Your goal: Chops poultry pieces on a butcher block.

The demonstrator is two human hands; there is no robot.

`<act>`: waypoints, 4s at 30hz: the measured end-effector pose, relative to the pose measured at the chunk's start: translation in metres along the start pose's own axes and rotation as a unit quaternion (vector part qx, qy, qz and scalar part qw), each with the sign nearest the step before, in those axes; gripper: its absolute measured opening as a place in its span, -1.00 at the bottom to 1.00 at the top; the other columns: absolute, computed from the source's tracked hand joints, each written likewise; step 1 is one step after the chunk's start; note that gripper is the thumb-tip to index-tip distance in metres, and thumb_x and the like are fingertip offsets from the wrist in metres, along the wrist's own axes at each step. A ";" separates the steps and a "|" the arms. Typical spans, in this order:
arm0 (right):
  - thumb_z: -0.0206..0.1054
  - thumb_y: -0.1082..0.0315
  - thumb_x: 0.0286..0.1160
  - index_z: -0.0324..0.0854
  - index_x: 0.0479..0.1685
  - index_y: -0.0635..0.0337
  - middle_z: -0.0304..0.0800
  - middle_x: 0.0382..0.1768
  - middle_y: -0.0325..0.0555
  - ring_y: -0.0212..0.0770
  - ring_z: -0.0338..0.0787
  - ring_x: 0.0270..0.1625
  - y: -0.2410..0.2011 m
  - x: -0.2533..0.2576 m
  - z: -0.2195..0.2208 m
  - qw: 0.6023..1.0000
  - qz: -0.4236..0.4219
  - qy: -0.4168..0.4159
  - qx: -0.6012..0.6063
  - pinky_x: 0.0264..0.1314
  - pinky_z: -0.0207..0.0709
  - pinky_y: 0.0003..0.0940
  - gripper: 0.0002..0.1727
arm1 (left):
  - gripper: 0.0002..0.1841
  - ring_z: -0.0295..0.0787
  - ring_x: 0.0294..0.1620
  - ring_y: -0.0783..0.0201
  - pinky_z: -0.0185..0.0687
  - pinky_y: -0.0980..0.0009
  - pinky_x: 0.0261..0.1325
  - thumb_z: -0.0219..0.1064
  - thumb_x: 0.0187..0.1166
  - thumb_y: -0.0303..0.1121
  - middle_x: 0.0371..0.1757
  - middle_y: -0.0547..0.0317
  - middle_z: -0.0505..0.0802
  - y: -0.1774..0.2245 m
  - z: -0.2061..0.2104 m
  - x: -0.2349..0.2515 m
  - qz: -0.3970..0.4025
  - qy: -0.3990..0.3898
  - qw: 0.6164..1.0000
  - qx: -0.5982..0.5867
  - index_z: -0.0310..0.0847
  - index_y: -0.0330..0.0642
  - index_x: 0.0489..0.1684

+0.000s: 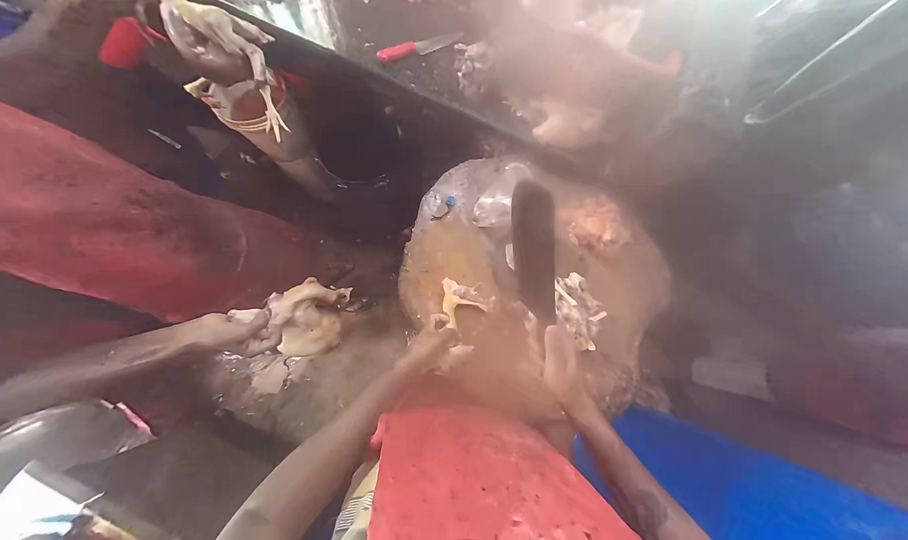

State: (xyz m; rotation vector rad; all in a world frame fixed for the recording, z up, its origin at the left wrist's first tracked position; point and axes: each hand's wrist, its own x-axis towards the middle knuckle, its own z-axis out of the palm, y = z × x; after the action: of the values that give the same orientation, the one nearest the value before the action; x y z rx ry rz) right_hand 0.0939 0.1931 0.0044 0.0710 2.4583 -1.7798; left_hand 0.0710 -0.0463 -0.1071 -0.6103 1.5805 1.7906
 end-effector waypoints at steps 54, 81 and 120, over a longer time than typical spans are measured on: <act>-0.24 -0.03 0.85 0.57 0.07 0.28 0.55 -0.43 -0.14 -0.23 0.58 -0.46 0.021 0.018 0.020 0.961 0.132 -0.203 -0.131 -0.31 0.58 -0.21 -0.41 | -0.55 0.80 0.21 0.16 0.71 0.08 0.35 0.45 0.59 -0.15 0.29 0.03 0.80 -0.007 -0.041 -0.012 0.122 0.130 0.941 0.288 0.62 -0.07 0.41; -0.19 0.07 0.87 0.59 0.20 0.20 0.68 -0.25 -0.04 -0.13 0.72 -0.24 0.014 0.027 0.005 0.945 0.120 -0.217 -0.212 -0.08 0.66 -0.07 -0.50 | -0.62 0.89 -0.30 0.24 0.83 0.13 -0.06 0.30 0.70 0.02 -0.27 0.17 0.91 -0.007 -0.025 -0.012 0.031 0.127 0.923 0.363 0.71 -0.10 0.12; 0.11 -0.13 0.76 0.51 0.56 0.04 0.77 0.31 0.07 0.08 0.75 0.39 0.110 -0.064 -0.025 0.897 0.204 -0.244 -0.308 0.48 0.55 0.21 -0.41 | -0.63 0.71 0.27 -0.32 0.60 -0.44 0.07 0.34 0.58 0.04 0.22 -0.22 0.79 0.194 -0.026 0.164 0.153 0.258 0.772 0.561 0.77 -0.02 0.06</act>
State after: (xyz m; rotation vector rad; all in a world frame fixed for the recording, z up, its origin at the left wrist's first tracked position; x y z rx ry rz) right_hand 0.1666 0.2527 -0.0843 0.0698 2.2762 -0.6937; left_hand -0.1838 -0.0527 -0.0988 -0.2277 2.8317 0.5255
